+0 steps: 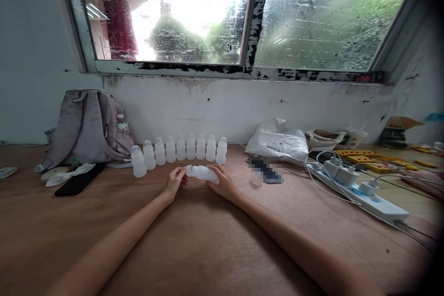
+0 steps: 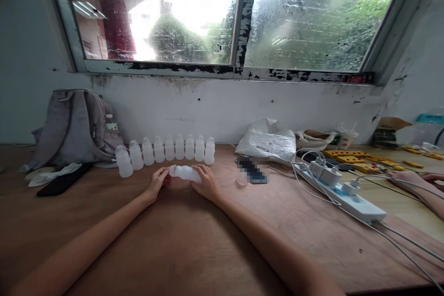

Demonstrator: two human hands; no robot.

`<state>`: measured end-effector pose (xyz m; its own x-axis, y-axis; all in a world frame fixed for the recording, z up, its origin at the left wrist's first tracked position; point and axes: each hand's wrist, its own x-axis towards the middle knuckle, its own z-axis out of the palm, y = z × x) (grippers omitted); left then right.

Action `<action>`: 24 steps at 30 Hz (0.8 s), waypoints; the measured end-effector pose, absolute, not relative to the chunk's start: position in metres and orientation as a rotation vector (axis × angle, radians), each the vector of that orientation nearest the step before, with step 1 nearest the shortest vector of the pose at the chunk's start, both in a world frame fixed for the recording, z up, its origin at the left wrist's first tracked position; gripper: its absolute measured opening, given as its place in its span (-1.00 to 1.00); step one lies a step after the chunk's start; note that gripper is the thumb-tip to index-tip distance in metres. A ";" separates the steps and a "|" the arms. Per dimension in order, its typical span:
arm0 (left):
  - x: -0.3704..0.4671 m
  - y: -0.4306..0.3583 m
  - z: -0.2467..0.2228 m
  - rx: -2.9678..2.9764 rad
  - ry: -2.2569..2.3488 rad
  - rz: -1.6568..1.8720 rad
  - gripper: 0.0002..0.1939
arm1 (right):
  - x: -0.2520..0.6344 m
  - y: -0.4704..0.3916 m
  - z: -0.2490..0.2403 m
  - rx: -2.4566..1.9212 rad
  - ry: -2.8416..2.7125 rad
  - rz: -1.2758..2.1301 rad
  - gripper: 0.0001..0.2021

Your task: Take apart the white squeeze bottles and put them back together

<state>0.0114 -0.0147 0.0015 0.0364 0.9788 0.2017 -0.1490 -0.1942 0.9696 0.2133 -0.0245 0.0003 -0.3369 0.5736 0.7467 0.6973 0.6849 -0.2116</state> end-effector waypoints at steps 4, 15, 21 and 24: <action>0.012 -0.018 0.005 1.282 0.936 1.370 -0.64 | 0.215 -0.023 -0.001 -0.985 -2.043 -0.213 -0.54; 0.013 -0.019 0.003 1.324 0.944 1.376 -0.65 | 0.213 -0.023 -0.002 -0.978 -2.045 -0.238 -0.51; 0.014 -0.021 0.005 1.352 0.952 1.380 -0.62 | 0.214 -0.027 0.000 -0.946 -2.077 -0.232 -0.50; 0.014 -0.022 0.007 1.353 0.960 1.382 -0.60 | 0.214 -0.027 0.001 -0.922 -2.095 -0.216 -0.51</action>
